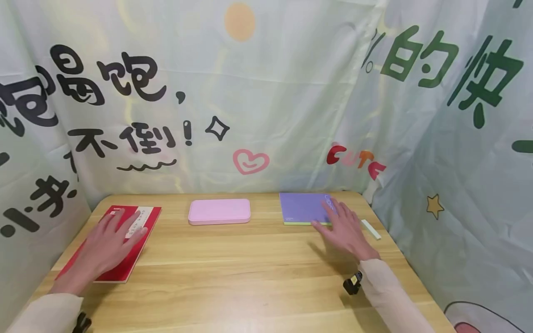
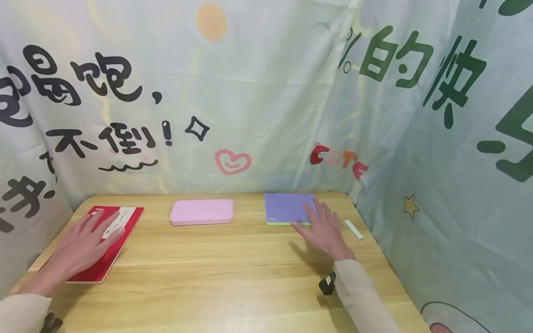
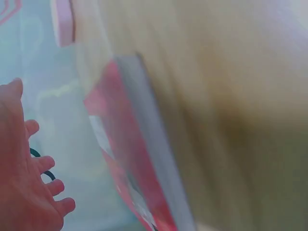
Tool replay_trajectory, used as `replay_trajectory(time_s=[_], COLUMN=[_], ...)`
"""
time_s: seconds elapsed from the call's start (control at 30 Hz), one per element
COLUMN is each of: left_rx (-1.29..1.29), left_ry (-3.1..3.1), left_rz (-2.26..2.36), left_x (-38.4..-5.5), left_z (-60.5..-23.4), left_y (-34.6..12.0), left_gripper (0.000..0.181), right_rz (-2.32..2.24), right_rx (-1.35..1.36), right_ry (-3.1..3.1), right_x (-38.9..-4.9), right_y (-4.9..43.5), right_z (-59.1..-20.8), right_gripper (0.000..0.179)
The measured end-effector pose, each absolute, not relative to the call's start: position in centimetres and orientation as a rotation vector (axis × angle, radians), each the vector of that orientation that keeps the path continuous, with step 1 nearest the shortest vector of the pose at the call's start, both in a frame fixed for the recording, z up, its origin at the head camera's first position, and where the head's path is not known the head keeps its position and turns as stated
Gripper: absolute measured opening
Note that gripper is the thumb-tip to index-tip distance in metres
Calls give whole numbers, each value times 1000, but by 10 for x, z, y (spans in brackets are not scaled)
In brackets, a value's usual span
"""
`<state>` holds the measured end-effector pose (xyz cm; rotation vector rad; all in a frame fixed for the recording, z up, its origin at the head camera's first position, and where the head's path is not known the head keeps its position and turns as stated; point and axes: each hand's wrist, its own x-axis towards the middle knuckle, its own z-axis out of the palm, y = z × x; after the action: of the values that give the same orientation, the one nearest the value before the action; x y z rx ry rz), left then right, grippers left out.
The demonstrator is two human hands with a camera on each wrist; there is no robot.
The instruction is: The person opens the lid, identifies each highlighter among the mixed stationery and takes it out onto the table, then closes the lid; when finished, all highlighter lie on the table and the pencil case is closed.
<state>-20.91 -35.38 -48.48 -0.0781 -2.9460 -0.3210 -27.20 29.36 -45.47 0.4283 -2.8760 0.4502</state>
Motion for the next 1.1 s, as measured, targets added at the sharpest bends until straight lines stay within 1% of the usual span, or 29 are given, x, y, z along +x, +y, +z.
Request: replay_trajectory(time_s=[0.17, 0.43, 0.67, 0.83, 1.1], left_rx=[-97, -86, -225, -292, -304], left_ry=[-2947, -2927, -2859, -2846, -2866], left_rz=[-394, -570, -724, -815, -882], left_x=[-223, -247, -267, -279, -290], left_z=[-474, -463, -461, -466, -469], left_y=[-334, -304, -278, -267, -256], left_gripper=[94, 81, 68, 66, 67], right_rz=[566, 767, 922, 1019, 1136], right_rx=[478, 531, 567, 605, 721], right_ry=[-2854, -2832, -2796, -2790, -2782], right_x=[-284, -300, -313, -322, -335], right_y=[267, 219, 178, 152, 115], right_z=[-444, -436, -443, -448, -460], right_gripper=[82, 82, 81, 77, 74])
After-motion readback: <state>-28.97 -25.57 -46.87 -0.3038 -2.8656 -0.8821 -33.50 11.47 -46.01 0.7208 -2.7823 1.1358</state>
